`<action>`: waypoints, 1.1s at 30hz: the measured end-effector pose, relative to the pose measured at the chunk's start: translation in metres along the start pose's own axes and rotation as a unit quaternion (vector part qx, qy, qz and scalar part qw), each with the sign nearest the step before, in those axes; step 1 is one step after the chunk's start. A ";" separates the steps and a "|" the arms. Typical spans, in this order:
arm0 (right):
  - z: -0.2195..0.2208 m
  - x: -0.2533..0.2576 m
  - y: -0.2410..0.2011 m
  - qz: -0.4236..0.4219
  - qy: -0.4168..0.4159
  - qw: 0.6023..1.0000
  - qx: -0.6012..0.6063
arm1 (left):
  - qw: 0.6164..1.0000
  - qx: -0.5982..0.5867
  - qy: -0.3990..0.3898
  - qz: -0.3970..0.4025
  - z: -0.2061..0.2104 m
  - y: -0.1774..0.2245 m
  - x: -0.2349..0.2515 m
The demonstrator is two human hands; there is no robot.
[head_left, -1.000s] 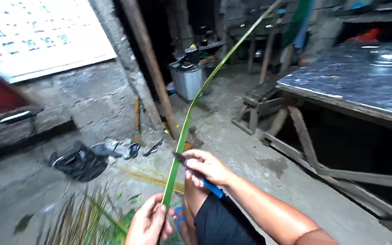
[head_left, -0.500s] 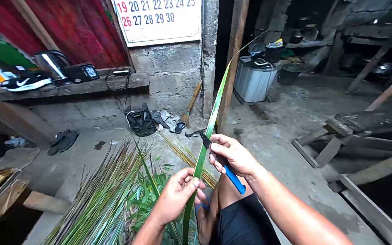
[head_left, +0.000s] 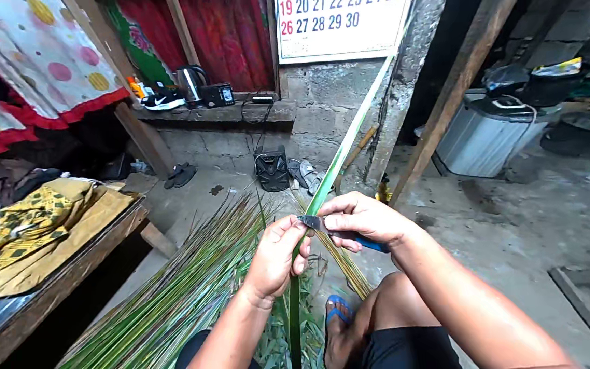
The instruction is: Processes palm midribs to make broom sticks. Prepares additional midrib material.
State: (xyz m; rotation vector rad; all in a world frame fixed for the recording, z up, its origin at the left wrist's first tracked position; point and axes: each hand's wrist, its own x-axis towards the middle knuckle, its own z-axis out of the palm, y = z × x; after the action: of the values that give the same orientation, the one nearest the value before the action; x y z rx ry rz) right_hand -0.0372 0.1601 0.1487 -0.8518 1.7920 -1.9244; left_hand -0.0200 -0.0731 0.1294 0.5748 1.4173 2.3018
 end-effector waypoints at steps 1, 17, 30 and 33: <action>-0.001 0.001 0.003 -0.007 -0.006 1.000 -0.010 | 1.000 -0.019 -0.007 -0.013 -0.001 0.000 -0.002; -0.013 0.059 0.028 -0.072 -0.012 0.997 -0.040 | 0.987 -0.141 0.025 -0.075 -0.037 -0.011 -0.022; -0.039 0.169 -0.030 -0.053 0.029 0.998 -0.028 | 0.976 -0.196 0.085 -0.050 -0.084 -0.017 -0.053; -0.054 0.206 -0.067 -0.051 0.047 0.995 -0.074 | 0.974 -0.197 0.108 -0.038 -0.093 -0.020 -0.058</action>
State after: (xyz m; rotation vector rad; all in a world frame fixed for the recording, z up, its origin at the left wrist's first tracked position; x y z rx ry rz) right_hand -0.2180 0.0767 0.2503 -0.9321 2.0042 -1.9414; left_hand -0.0172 -0.1642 0.0645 0.1527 0.9999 2.5460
